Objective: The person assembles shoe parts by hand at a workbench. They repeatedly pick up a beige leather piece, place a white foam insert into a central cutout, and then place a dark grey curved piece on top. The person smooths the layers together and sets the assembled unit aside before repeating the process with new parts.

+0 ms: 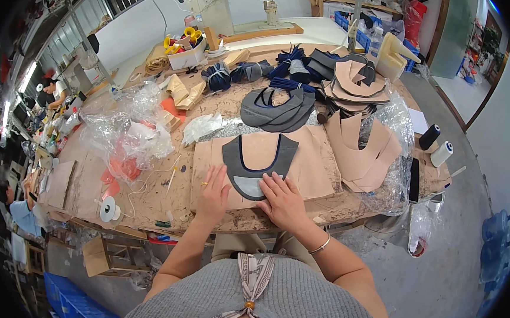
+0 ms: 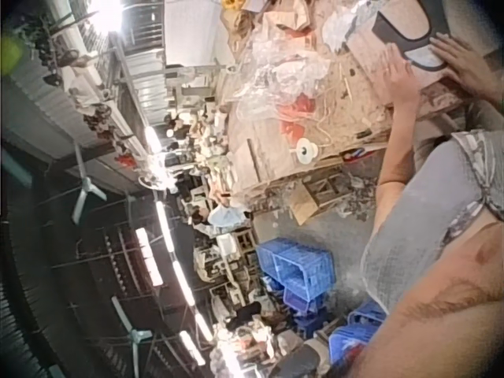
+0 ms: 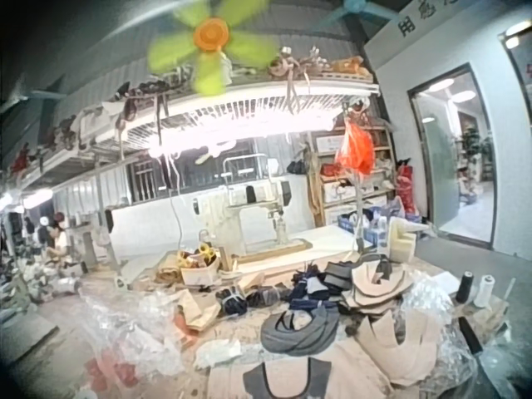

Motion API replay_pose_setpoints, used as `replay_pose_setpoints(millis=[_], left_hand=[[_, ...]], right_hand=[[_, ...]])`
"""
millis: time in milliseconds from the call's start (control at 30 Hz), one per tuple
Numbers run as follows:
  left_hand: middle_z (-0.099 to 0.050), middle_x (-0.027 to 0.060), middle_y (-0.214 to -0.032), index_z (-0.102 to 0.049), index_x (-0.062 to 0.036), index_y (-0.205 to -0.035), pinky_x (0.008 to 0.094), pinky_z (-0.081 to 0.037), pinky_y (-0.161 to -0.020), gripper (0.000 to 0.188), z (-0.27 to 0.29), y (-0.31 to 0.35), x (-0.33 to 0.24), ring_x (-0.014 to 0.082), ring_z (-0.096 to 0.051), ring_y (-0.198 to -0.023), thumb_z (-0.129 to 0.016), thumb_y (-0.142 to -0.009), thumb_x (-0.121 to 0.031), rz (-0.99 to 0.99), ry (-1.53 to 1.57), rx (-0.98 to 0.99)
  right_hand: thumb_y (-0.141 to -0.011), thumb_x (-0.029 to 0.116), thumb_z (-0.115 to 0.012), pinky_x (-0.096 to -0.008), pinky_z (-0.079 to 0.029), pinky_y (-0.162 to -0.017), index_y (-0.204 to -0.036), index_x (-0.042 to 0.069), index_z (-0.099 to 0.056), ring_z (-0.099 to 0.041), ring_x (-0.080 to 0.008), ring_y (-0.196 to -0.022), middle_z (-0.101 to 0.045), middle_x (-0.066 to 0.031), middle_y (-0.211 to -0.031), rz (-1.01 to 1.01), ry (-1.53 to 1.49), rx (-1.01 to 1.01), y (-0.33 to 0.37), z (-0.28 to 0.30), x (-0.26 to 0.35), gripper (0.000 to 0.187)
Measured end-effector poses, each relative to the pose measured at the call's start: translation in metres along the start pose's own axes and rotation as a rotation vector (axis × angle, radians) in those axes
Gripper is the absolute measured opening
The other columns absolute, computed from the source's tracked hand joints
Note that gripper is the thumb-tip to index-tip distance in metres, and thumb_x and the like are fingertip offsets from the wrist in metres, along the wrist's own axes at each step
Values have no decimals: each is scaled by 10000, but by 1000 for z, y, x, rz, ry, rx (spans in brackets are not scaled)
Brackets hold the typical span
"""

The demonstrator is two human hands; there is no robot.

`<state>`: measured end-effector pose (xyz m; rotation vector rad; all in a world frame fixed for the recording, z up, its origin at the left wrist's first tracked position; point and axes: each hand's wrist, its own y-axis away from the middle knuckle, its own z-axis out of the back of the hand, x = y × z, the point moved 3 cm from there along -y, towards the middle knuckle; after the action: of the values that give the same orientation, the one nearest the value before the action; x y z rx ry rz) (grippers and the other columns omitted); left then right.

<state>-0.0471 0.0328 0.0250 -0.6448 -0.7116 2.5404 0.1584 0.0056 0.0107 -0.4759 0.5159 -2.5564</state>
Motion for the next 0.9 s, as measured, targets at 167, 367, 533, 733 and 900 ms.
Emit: replay_pose_setpoints(millis=[167,367,533,733,900], left_hand=[[-654,135,-1045,-545,-23,-1249,357,-495,-840,417,-18,-15,6,290,-602,-1012,-631,-843,-73,35,87,207],[-626,123,-930,-617,-50,-1135,391,-499,-742,353,-14,-34,16,288,-611,-832,-607,-786,6,493,488,322],[-601,144,-1093,-608,-45,-1136,377,-498,-799,389,-15,-36,28,291,-608,-953,-600,-757,40,368,68,254],[-478,184,-1375,-491,9,-1301,453,-370,-1034,461,-26,-5,-29,372,-445,-1277,-565,-876,-153,-181,28,214],[-409,189,-1450,-414,21,-1383,501,-307,-1071,588,-31,2,-43,399,-374,-1333,-546,-911,-304,-171,-25,366]], right_hand=[[-906,398,-560,-454,-300,-1092,-1321,85,-518,-430,-278,-1317,-496,-96,-1397,-19,-11,3,0,-1,1,521],[-908,406,-553,-464,-297,-1092,-1318,88,-519,-421,-267,-1326,-493,-85,-1399,-25,-9,-1,0,0,2,520],[-909,411,-548,-467,-291,-1094,-1324,89,-511,-414,-262,-1333,-482,-83,-1411,-20,-11,3,1,3,1,527],[-894,403,-557,-473,-277,-1099,-1337,79,-498,-409,-258,-1340,-472,-93,-1422,-31,-14,-5,4,-7,-2,552],[-874,330,-608,-474,-320,-1059,-1284,62,-536,-448,-279,-1295,-534,-109,-1337,59,-117,-26,11,5,-9,496]])
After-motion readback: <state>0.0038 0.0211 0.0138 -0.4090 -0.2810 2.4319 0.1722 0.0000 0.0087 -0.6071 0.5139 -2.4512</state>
